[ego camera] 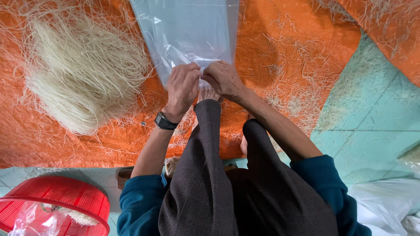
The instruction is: The person picks up bundles of thin, white food products from a large orange tarp on the floor and places them into clear plastic bags by hand.
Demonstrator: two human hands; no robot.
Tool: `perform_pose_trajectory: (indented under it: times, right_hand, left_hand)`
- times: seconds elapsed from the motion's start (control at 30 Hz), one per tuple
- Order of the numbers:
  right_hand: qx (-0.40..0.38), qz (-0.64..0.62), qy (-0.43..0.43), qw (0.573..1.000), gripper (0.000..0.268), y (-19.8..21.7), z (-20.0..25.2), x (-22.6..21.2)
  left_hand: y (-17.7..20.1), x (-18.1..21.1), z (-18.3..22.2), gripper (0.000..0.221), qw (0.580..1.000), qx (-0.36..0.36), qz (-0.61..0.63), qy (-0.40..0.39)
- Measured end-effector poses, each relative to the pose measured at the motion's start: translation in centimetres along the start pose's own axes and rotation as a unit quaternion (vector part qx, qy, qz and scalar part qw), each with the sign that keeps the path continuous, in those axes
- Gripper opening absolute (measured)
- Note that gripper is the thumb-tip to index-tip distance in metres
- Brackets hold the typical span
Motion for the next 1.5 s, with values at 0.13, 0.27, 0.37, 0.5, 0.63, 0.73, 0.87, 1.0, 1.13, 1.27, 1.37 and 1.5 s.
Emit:
perform_pose_trajectory:
  times: [0.13, 0.27, 0.37, 0.5, 0.63, 0.73, 0.87, 1.0, 1.13, 1.27, 1.37, 1.5]
  right_hand:
    - [0.029, 0.001, -0.013, 0.999, 0.011, 0.1, 0.7, 0.4]
    - [0.039, -0.016, -0.046, 0.998, 0.014, 0.9, 0.8, 0.6]
    - [0.041, -0.002, -0.05, 0.998, 0.017, 1.0, 0.5, 0.2]
    - [0.023, -0.013, -0.064, 0.998, 0.021, 0.7, 0.4, 0.0]
    - [0.035, 0.017, -0.057, 0.998, 0.018, 1.2, 0.7, 0.2]
    - [0.025, 0.02, -0.066, 0.997, 0.011, 1.0, 0.6, 0.4]
    - [0.031, -0.018, -0.082, 0.996, 0.01, 1.9, -0.1, -0.1]
    - [0.009, -0.05, -0.087, 0.995, 0.007, 1.9, -0.6, -1.0]
    - [0.007, -0.02, -0.057, 0.998, 0.006, 2.2, -0.7, -1.9]
    - [0.021, -0.044, -0.064, 0.997, 0.005, 2.3, -0.1, -1.3]
    - [0.011, -0.06, -0.068, 0.996, 0.005, 1.9, 0.4, -1.0]
    - [0.003, 0.034, 0.007, 0.999, 0.017, 2.1, 0.0, -2.7]
  left_hand:
    - [1.3, 2.2, -2.6, 0.017, 0.993, -0.061, -0.085, -0.055]
    - [2.9, 3.8, -3.1, 0.017, 0.995, -0.057, -0.061, -0.048]
    - [2.7, 3.4, -2.1, 0.02, 0.998, -0.022, -0.03, -0.046]
    - [2.6, 4.2, -2.4, 0.019, 0.998, 0.0, 0.012, -0.068]
    - [2.3, 5.1, -2.6, 0.02, 0.998, 0.006, 0.039, -0.058]
    - [1.7, 3.6, -1.8, 0.009, 0.999, 0.001, 0.042, -0.027]
    - [2.3, 3.3, -1.8, 0.006, 0.998, -0.006, 0.049, -0.031]
    - [4.0, 6.1, -4.5, 0.002, 0.997, 0.042, 0.045, -0.041]
    - [2.0, 3.1, -1.9, 0.012, 0.998, 0.01, 0.049, -0.04]
    - [1.9, 3.0, -2.3, 0.012, 0.995, -0.05, -0.074, -0.041]
    - [2.5, 1.2, -2.2, 0.015, 0.982, -0.071, -0.176, 0.017]
    - [3.3, -0.8, -1.0, 0.015, 0.958, -0.089, -0.268, 0.047]
Point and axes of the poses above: each hand's wrist, its own z-axis away from the middle knuckle, its own y-axis out of the back of the hand, x = y × z, the point moved 8 cm from there along -z, towards the middle knuckle, and after that the axes turned 5 degrees about x, right-handed, at the moved point
